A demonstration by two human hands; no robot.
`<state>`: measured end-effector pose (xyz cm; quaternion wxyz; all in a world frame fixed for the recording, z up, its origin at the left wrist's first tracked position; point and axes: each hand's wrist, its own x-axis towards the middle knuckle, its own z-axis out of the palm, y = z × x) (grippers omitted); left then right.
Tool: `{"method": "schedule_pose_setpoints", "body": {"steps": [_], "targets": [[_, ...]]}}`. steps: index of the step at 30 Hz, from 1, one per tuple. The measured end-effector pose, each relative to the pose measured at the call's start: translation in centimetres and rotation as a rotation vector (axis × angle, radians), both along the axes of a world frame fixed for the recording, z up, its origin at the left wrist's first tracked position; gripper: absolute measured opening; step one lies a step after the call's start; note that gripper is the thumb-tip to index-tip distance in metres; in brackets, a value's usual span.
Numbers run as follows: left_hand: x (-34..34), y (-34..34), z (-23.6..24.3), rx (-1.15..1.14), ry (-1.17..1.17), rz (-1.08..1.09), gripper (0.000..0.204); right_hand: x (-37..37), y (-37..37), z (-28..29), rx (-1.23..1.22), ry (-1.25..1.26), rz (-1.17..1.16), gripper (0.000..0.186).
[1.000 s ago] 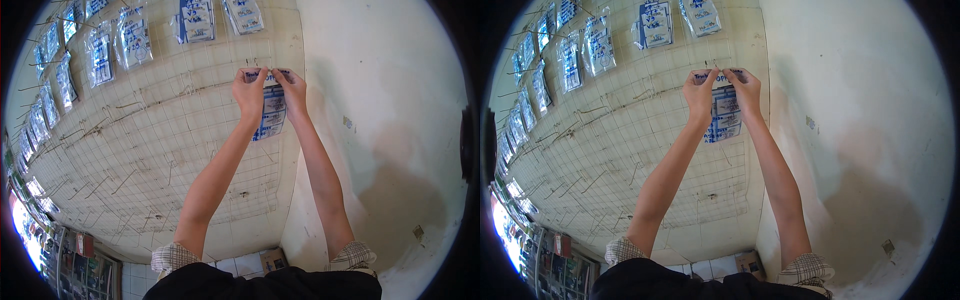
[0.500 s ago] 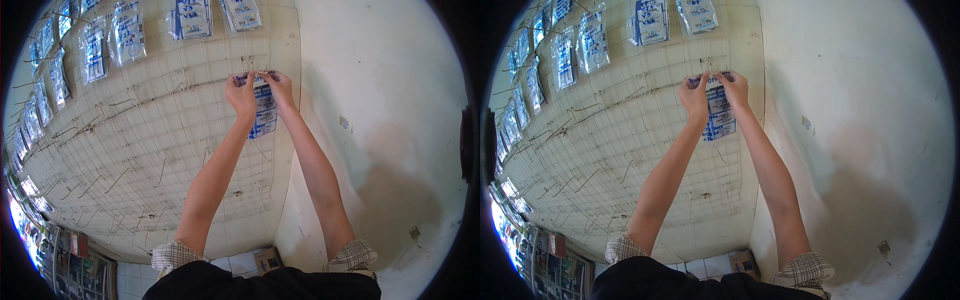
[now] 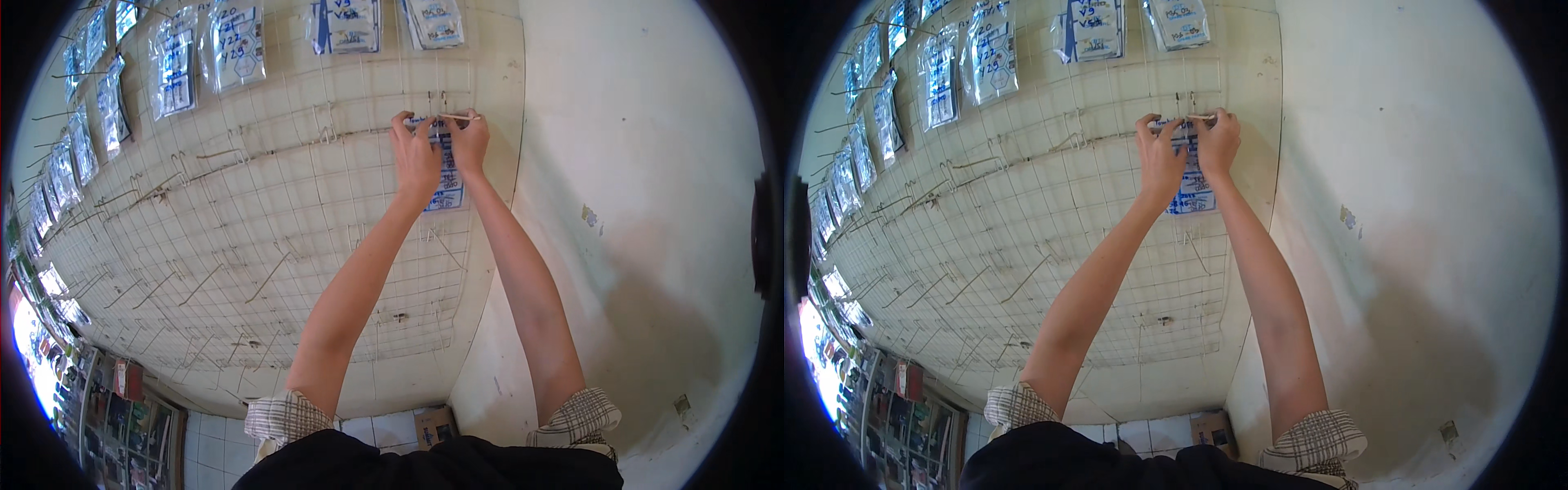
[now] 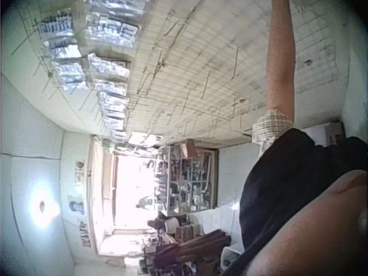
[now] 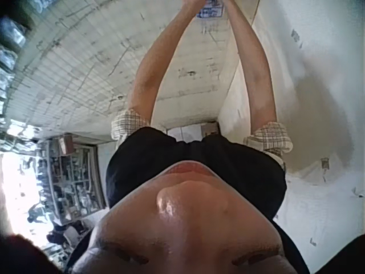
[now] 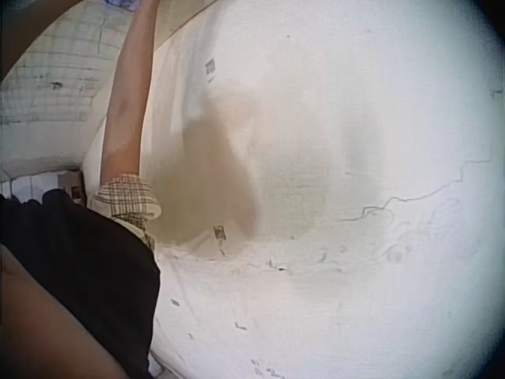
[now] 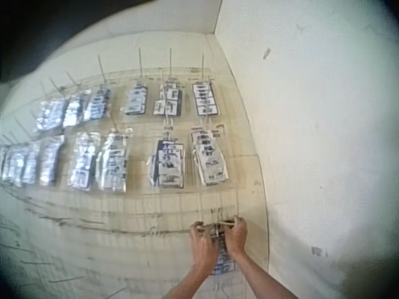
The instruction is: The person takes plastic-wrapped mobile screen protectors from a clear container and hangs them one by one onto wire hooks on a display wall.
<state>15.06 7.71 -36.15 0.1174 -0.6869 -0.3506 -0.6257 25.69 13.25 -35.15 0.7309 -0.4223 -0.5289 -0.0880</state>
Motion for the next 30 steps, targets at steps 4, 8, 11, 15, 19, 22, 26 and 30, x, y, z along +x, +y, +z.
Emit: {"method": "schedule_pose_setpoints", "body": {"steps": [4,8,11,15,19,22,26,30], "targets": [[-1.0,-3.0,-0.5,0.11,0.039,0.077,0.04,-0.2,-2.8,-1.1,0.141,-0.084,-0.202,0.043],[-5.9,-12.1,-1.7,-0.039,0.163,-0.205,0.032,-1.4,-13.4,-2.4,0.189,0.101,0.137,0.037],[-12.1,-20.1,-5.0,-0.282,0.213,-0.307,0.023,-5.7,-21.9,-7.0,0.137,0.314,0.57,0.024],[-21.0,-27.9,-12.7,-0.694,-0.056,-0.261,0.019,-12.8,-29.1,-19.3,-0.241,-0.305,1.04,0.008],[-28.6,-35.0,-26.6,-0.928,-0.744,-0.149,0.021,-20.4,-34.3,-36.1,-1.093,-0.358,1.492,0.014],[-32.4,-43.3,-38.6,-0.911,-1.02,0.184,0.023,-20.3,-35.8,-49.3,-1.226,-0.898,1.396,0.018],[-32.0,-56.8,-50.6,-0.895,-1.4,0.793,0.026,-16.1,-32.7,-57.6,-1.339,-1.794,1.379,0.029],[-27.6,-67.8,-58.5,-0.889,-1.746,1.08,0.027,-15.4,-28.9,-65.1,-1.578,-1.892,1.101,0.028]]}}
